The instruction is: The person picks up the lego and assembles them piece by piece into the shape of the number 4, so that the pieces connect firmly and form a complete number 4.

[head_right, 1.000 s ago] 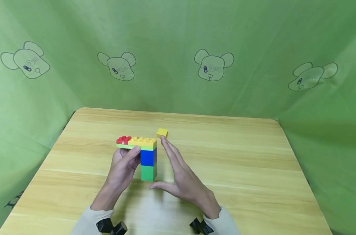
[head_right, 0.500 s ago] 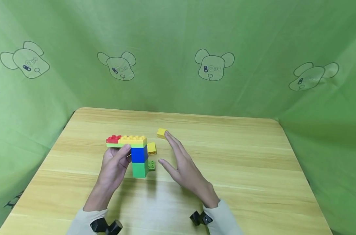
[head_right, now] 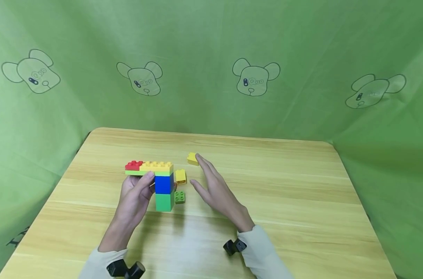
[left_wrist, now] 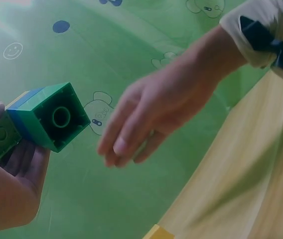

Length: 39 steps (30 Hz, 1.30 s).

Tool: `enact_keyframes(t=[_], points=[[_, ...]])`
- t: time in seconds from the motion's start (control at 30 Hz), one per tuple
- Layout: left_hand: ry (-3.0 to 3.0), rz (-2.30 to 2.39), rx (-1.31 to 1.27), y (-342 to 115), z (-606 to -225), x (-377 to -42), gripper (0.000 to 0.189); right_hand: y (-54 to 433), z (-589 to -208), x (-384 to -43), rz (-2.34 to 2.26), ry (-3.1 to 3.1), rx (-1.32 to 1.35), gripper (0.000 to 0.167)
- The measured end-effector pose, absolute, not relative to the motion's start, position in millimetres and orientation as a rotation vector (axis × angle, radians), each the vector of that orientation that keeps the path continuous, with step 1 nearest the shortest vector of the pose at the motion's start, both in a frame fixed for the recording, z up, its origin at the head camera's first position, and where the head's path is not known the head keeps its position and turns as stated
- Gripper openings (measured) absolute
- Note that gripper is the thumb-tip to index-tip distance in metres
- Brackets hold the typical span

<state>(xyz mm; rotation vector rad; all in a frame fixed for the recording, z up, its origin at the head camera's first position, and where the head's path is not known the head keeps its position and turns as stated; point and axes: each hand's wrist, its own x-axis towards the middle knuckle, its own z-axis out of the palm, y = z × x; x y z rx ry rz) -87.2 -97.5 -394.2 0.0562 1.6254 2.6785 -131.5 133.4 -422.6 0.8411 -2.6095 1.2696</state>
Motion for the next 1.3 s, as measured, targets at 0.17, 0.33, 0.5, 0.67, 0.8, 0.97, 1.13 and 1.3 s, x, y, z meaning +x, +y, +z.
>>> enact_keyframes(t=[0.17, 0.33, 0.5, 0.67, 0.8, 0.97, 1.13, 1.3], points=[[1.63, 2.68, 0.081, -95.2, -393.7, -86.6, 0.028, 127.4, -439.0, -154.9, 1.264, -2.72, 0.784, 0.066], [1.615, 2.666, 0.091, -89.0, -393.9, -86.2, 0.024, 121.7, -458.9, -181.1, 1.188, -2.85, 0.761, 0.062], [1.628, 2.654, 0.087, -87.5, -394.2, -84.8, 0.025, 113.0, -473.0, -199.9, 1.121, -2.965, 0.793, 0.061], [1.644, 2.638, 0.094, -89.9, -394.5, -83.3, 0.026, 105.0, -478.4, -212.7, 0.99, -3.059, 0.896, 0.056], [1.665, 2.627, 0.076, -92.6, -394.3, -82.4, 0.028, 99.9, -478.5, -218.4, 0.849, -3.119, 0.965, 0.053], [1.665, 2.621, 0.078, -93.2, -394.0, -82.0, 0.028, 100.6, -483.3, -218.7, 0.637, -3.083, 0.95, 0.05], [1.677, 2.607, 0.096, -94.5, -392.4, -82.6, 0.03, 102.3, -480.2, -214.9, 0.593, -2.948, 0.931, 0.037], [1.669, 2.62, 0.079, -94.3, -393.7, -83.3, 0.033, 104.4, -476.8, -209.4, 0.71, -2.895, 0.87, 0.028]])
